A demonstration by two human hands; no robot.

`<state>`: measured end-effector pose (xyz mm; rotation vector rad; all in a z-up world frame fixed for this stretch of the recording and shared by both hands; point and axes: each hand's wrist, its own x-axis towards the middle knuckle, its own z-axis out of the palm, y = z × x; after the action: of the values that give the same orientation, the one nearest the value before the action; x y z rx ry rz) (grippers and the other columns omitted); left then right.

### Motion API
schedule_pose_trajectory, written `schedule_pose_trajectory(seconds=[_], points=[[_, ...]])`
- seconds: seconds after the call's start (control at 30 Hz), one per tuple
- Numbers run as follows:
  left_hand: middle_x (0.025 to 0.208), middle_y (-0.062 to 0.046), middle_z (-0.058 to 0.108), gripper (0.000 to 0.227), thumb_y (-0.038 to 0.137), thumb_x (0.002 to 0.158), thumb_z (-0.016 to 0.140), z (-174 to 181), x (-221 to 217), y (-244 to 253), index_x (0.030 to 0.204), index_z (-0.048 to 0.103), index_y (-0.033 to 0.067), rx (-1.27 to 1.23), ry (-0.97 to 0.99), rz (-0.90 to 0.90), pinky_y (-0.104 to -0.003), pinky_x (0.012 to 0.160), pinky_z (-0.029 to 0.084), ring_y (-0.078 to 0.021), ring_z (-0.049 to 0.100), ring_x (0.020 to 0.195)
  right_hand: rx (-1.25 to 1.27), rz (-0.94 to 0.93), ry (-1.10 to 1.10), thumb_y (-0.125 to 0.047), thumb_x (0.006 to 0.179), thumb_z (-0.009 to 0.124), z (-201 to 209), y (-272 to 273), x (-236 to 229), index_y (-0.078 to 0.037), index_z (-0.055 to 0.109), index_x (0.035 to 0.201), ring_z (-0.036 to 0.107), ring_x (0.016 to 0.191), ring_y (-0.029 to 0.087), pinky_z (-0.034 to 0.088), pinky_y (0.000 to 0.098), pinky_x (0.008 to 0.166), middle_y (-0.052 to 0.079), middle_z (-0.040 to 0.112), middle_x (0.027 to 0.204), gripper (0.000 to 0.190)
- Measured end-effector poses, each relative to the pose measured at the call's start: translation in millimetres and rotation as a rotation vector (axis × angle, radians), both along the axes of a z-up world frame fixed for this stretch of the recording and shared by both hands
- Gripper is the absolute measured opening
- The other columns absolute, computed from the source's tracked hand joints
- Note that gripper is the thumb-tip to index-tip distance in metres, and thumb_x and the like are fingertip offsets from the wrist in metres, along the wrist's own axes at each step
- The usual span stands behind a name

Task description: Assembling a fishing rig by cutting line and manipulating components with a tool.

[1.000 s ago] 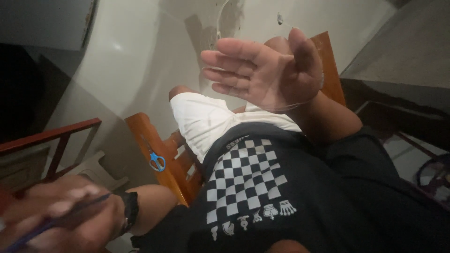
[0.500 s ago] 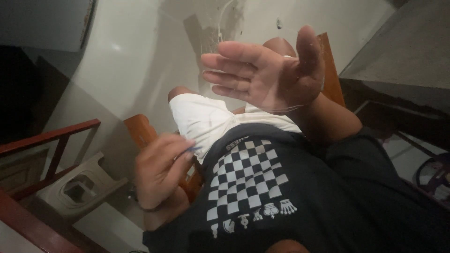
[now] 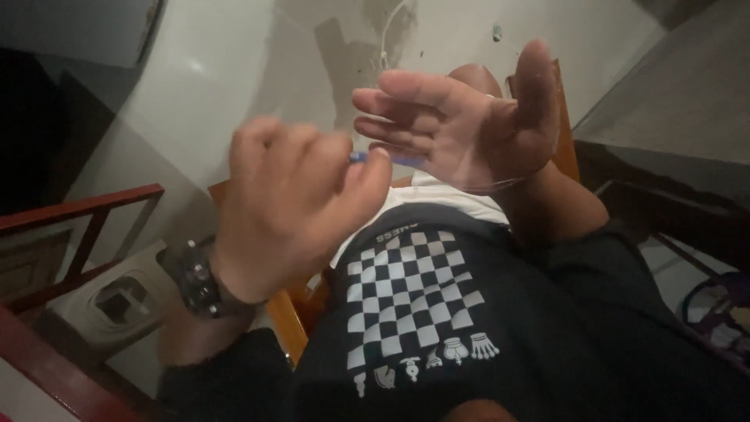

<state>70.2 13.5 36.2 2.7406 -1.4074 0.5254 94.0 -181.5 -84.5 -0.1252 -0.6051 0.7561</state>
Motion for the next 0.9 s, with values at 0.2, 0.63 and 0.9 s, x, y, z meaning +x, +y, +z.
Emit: schedule_pose_trajectory(seconds=[0.2, 0.63, 0.9], points=[[0.075, -0.003, 0.046, 0.024, -0.010, 0.080, 0.047, 11, 11, -7, 0.087, 0.055, 0.0113, -0.024, -0.024, -0.026, -0.032, 0.066, 0.036, -0.0181, 0.043, 0.066, 0.038, 0.035, 0.041, -0.065, 0.081, 0.024, 0, 1, 0, 0.002, 0.006, 0.138, 0.013, 0.138, 0.032, 0.011, 0.0473, 0.119, 0.022, 0.008, 0.146, 0.091], [0.083, -0.011, 0.048, 0.009, -0.004, 0.088, 0.058, 10, 17, -16, 0.086, 0.051, 0.0019, -0.187, 0.368, -0.124, -0.034, 0.057, 0.027, -0.0228, 0.038, 0.066, 0.179, 0.137, 0.026, -0.064, 0.085, 0.023, -2, 3, 0, -0.001, 0.008, 0.142, 0.019, 0.138, 0.030, 0.019, 0.0481, 0.117, 0.018, 0.012, 0.148, 0.086], [0.062, 0.000, 0.033, 0.014, 0.017, 0.086, 0.056, -9, 3, -37, 0.078, 0.050, 0.0071, -0.255, 0.419, 0.116, -0.031, 0.056, 0.026, -0.0158, 0.029, 0.059, 0.141, -0.033, -0.109, -0.060, 0.090, 0.015, 5, 6, 3, 0.002, 0.015, 0.142, 0.017, 0.142, 0.027, 0.010, 0.0457, 0.124, 0.019, 0.017, 0.149, 0.081]])
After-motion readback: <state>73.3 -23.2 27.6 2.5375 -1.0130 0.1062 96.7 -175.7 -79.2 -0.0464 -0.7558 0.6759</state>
